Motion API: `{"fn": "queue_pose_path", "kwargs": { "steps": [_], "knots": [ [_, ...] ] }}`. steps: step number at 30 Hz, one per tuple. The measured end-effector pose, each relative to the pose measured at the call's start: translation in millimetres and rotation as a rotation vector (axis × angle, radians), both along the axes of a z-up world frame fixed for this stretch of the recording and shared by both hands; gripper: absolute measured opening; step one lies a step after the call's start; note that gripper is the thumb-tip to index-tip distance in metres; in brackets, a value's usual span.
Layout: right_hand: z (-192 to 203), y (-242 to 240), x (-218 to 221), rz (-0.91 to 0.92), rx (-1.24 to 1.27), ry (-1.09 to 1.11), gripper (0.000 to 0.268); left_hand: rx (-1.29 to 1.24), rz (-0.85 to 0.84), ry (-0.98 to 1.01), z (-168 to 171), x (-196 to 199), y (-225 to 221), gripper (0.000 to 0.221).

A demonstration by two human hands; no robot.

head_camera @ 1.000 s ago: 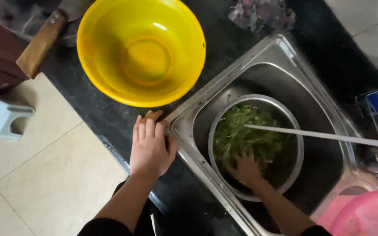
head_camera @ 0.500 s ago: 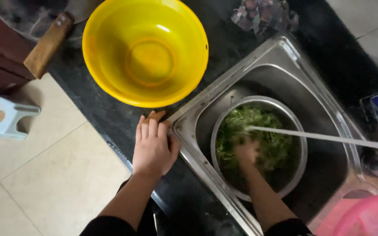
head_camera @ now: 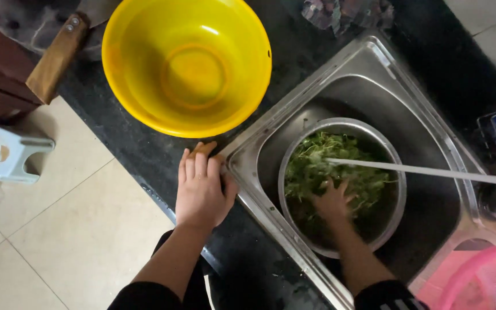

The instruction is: Washing green leafy vegetables in a sink by rinsing them in a bowl and transferring them to a strainer.

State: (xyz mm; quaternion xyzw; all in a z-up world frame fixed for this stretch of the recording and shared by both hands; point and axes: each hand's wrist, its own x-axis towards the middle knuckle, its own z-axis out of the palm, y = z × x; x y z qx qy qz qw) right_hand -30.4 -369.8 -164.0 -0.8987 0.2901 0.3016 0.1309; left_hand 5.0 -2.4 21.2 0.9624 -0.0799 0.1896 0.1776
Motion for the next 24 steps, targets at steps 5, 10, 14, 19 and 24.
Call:
{"fn": "queue_pose_path", "kwargs": {
  "steps": [5,10,14,19,24],
  "knots": [
    [50.2,7.6,4.4,0.461,-0.034,0.211,0.096,0.015,-0.010,-0.009,2.2,2.1,2.5,0.029],
    [-14.6,-3.5,-21.6,-0.238,-0.082,0.021,0.096,0.011,-0.019,0.003,-0.2,-1.1,1.5,0.030],
    [24.4,-25.2,-28.3,0.494,-0.083,0.147,0.082,0.005,-0.019,-0.014,-3.1,-2.2,1.6,0.030],
    [20.2,-0.3,-14.7,0.126,0.163,0.012,0.079,0.010,-0.022,-0.036,-0.1,2.5,-1.2,0.030],
    [-69.2,-50.5,-20.6,-0.029,0.015,0.027,0.093,0.011,-0.017,-0.029,-5.2,-1.0,1.9,0.028]
  ]
}}
